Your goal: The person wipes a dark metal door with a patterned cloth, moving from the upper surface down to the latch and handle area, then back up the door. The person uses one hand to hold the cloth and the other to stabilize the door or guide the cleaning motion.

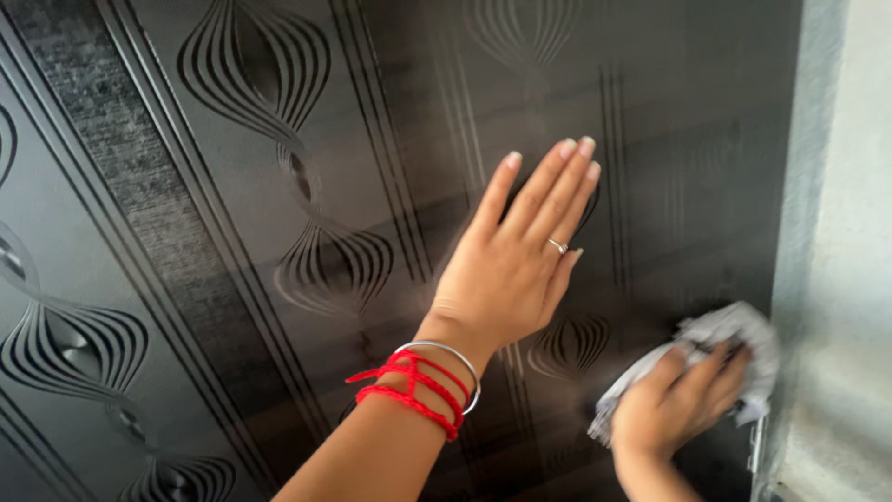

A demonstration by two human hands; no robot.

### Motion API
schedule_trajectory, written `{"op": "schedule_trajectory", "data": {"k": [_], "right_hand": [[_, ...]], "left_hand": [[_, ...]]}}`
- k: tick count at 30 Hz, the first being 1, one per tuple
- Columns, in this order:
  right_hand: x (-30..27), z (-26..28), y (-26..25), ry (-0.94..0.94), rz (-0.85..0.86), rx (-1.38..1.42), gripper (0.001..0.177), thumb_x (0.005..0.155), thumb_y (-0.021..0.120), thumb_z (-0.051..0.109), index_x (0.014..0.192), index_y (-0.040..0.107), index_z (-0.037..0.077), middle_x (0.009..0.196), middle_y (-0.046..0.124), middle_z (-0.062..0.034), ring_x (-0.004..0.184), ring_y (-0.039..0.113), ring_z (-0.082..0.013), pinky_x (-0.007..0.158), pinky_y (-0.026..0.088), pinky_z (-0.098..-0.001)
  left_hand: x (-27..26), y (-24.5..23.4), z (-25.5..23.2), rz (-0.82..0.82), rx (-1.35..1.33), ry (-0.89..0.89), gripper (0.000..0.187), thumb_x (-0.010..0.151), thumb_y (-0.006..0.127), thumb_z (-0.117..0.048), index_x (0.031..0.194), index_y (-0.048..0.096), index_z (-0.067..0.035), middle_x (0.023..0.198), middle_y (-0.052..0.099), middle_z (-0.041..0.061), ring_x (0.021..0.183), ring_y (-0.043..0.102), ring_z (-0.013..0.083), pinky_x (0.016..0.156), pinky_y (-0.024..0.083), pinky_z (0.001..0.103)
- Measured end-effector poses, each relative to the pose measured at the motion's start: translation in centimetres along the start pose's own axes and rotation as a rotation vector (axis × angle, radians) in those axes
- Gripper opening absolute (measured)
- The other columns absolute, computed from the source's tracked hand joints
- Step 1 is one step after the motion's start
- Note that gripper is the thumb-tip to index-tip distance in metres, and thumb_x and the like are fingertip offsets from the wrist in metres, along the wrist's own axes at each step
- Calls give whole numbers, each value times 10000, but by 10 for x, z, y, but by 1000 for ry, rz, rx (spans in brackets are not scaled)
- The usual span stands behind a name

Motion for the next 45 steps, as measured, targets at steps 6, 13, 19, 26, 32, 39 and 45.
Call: {"op": "schedule_trajectory", "data": {"k": [6,13,19,26,32,39,45], "right_hand": [[7,54,13,-274,83,58,573,1073,501,260,1524,459,-90,1643,279,-367,1537,250,-539,1239,205,-629],[56,17,31,-169,40,158,510,1107,474,210,1523,455,-85,1681,296,-286,1576,270,-463,1289,222,-561],[-13,-86,9,42,57,23,582,1126,397,265,1553,371,-131,1679,258,-300,1563,219,-454,1267,158,-565],[-67,-166,17,-46,84,-61,591,1147,357,325,1561,353,-96,1670,280,-281,1550,273,-440,1290,193,-555],[-121,-246,16,881,12,-259,661,1112,385,505,1460,402,-56,1461,394,-285,1373,372,-465,1139,315,-583],[-73,-202,27,1019,-109,-185,604,1069,420,505,1384,422,-11,1406,432,-241,1318,442,-393,1056,403,-539],[-11,-79,31,60,-60,16,509,1140,459,305,1497,439,-58,1467,481,-230,1387,462,-407,1176,358,-522]], "left_hand": [[15,9,-22,3,4,56,711,1026,431,-373,1619,295,-5,1711,211,110,1588,162,243,1297,137,470],[4,39,-58,46,97,102,731,991,434,-347,1619,295,0,1710,203,119,1581,139,256,1283,120,450],[-31,71,-124,124,95,220,720,999,382,-358,1624,258,-22,1714,162,98,1581,105,240,1275,94,426],[-57,98,-165,129,72,232,685,1070,355,-408,1635,255,-35,1725,163,74,1588,105,221,1295,98,404],[-90,89,-156,113,2,248,671,1052,376,-379,1633,274,-60,1720,193,40,1585,140,180,1300,130,368],[-110,86,-142,111,-1,309,684,992,405,-310,1615,307,-43,1707,227,57,1574,182,199,1282,174,366],[-112,79,-137,55,-126,202,671,1024,401,-297,1610,314,20,1698,276,155,1582,224,252,1299,184,390]]}}
Point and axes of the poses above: each hand's wrist, its own x-axis towards the middle knuckle, its own y-axis out of the palm, z = x × y, the point moved 3 cm from there along x, towards the middle knuckle
